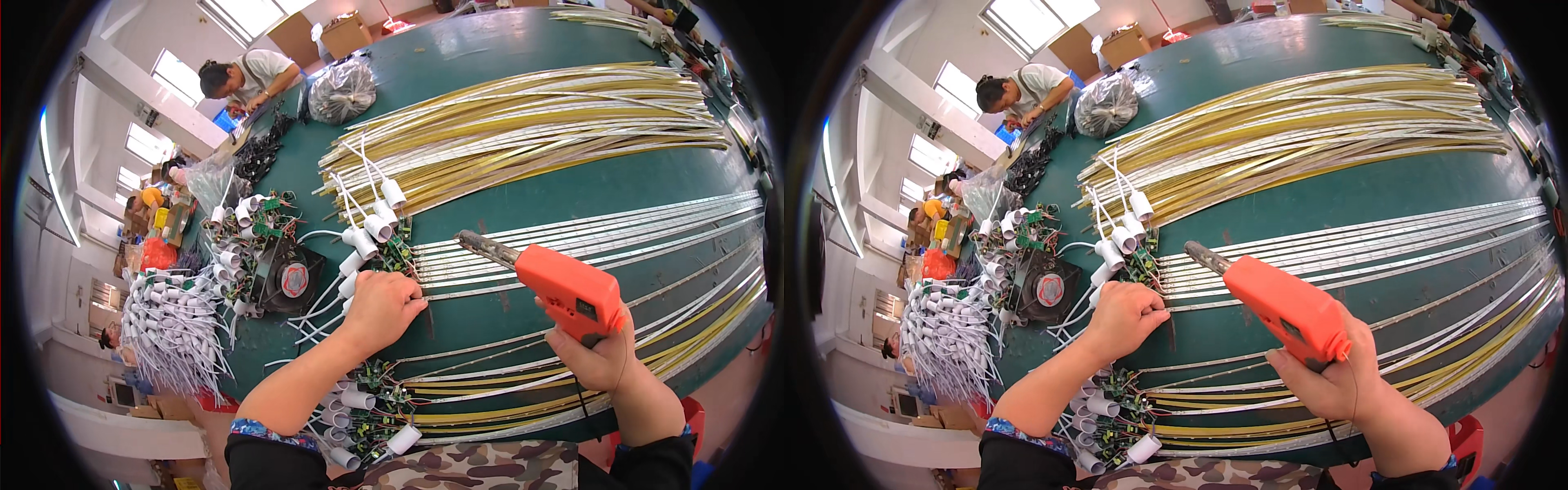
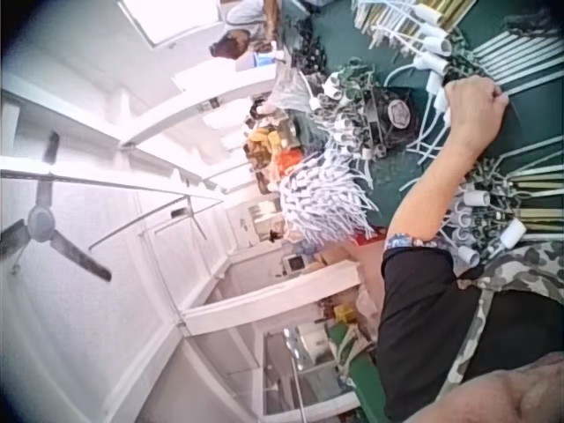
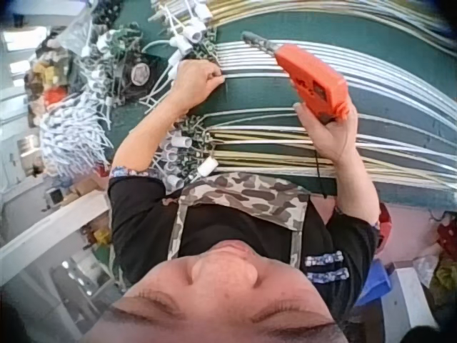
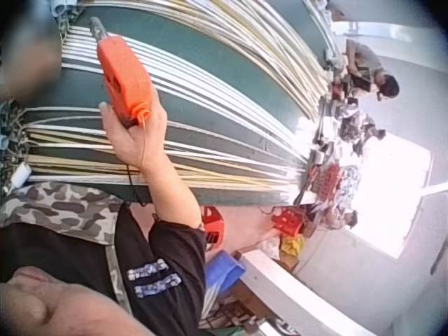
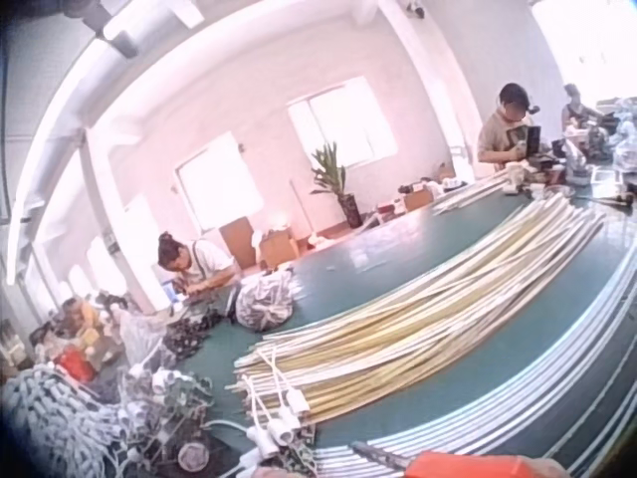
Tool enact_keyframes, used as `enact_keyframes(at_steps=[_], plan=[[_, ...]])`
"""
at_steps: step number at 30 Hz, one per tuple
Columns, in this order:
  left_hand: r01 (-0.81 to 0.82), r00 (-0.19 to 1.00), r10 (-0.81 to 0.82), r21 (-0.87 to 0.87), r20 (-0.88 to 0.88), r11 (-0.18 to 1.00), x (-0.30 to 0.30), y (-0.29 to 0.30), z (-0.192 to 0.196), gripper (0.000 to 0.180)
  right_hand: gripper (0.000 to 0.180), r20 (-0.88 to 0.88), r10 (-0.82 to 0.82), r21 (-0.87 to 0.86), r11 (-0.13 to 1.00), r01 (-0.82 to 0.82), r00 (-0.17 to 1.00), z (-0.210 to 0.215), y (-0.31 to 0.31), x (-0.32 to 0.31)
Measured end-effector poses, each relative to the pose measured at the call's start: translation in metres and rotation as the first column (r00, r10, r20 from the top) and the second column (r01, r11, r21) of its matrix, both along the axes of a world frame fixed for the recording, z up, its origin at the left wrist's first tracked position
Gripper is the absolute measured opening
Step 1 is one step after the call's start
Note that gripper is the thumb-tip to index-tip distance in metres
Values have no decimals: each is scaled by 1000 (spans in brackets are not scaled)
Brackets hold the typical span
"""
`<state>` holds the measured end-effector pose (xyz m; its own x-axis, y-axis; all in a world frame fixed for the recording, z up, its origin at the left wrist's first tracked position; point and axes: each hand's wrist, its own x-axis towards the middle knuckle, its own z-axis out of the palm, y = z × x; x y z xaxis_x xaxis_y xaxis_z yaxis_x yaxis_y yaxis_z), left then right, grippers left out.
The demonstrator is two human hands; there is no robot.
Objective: The person solders circuit boards with attached wires onto LED light strips using a soldering gun.
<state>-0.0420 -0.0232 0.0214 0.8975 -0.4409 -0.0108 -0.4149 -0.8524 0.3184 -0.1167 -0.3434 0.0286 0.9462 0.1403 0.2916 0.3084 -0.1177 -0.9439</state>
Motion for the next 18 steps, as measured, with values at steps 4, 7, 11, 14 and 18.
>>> enact_keyframes(at_steps=[4,7,11,14,18], plan=[[94,972,-105,60,211,994,1,-5,7,17,48,29,-30,11,999,30,999,-1,1,0],[131,943,-160,115,293,985,5,-3,7,21,49,-3,-28,28,999,28,1000,-1,2,1],[176,939,-231,219,256,960,7,-1,11,27,49,26,-28,-23,999,29,999,-2,-1,1],[207,890,-285,242,356,948,9,-2,12,29,49,15,-32,20,999,32,999,-2,2,1],[192,883,-301,307,360,932,13,1,16,30,49,-6,-36,38,999,36,999,-2,2,0]])
